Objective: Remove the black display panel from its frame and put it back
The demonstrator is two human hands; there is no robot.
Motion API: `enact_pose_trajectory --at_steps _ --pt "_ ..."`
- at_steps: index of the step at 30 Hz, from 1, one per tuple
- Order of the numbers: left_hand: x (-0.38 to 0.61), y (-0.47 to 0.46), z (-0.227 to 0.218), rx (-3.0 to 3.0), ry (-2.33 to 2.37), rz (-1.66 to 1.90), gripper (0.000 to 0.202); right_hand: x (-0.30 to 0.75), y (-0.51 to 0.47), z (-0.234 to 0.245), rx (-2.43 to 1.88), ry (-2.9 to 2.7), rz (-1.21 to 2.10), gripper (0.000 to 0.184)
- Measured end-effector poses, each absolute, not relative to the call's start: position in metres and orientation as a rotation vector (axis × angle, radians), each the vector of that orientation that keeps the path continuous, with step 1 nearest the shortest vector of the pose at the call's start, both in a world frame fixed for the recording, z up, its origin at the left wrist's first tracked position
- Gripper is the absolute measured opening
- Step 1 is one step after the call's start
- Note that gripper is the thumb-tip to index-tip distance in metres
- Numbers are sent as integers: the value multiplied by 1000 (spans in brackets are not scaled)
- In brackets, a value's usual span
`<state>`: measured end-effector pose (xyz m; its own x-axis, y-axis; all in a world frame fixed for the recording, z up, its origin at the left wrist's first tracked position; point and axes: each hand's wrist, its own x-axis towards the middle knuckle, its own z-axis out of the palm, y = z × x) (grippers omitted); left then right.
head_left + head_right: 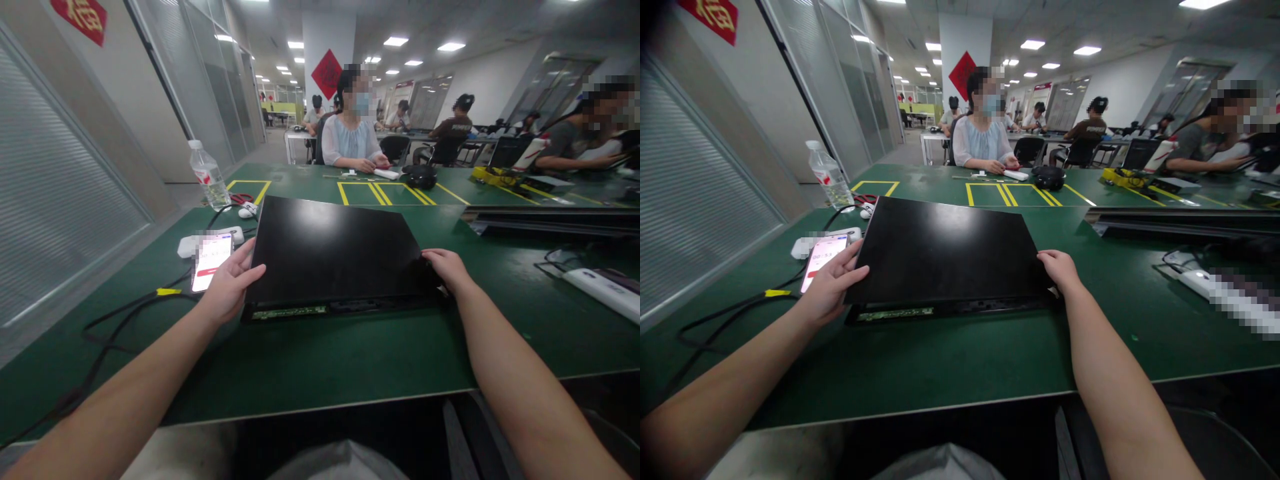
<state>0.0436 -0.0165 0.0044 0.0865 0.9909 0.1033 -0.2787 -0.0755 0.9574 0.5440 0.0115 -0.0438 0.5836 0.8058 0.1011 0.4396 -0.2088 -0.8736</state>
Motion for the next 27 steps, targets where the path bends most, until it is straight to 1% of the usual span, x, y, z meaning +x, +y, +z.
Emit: enact_pose_trajectory --at_steps 3,13,17,21,24,27 --pt "44 -17 4 1119 890 1321 95 540 11 -43 -1815 -962 513 15" --pt "37 -12 3 1088 964 1353 94 535 5 -25 -1571 -809 721 22" --pt "36 -13 6 1077 990 1356 81 530 -3 -11 -1450 -784 858 26" --pt "37 -13 8 1111 1007 1333 71 524 -14 0 -1291 -801 1070 31" --pt "37 -13 10 1123 981 1383 63 521 -21 2 -1285 -804 1186 31" --pt "36 -13 13 1139 952 1424 57 517 -24 3 -1291 -837 1129 31"
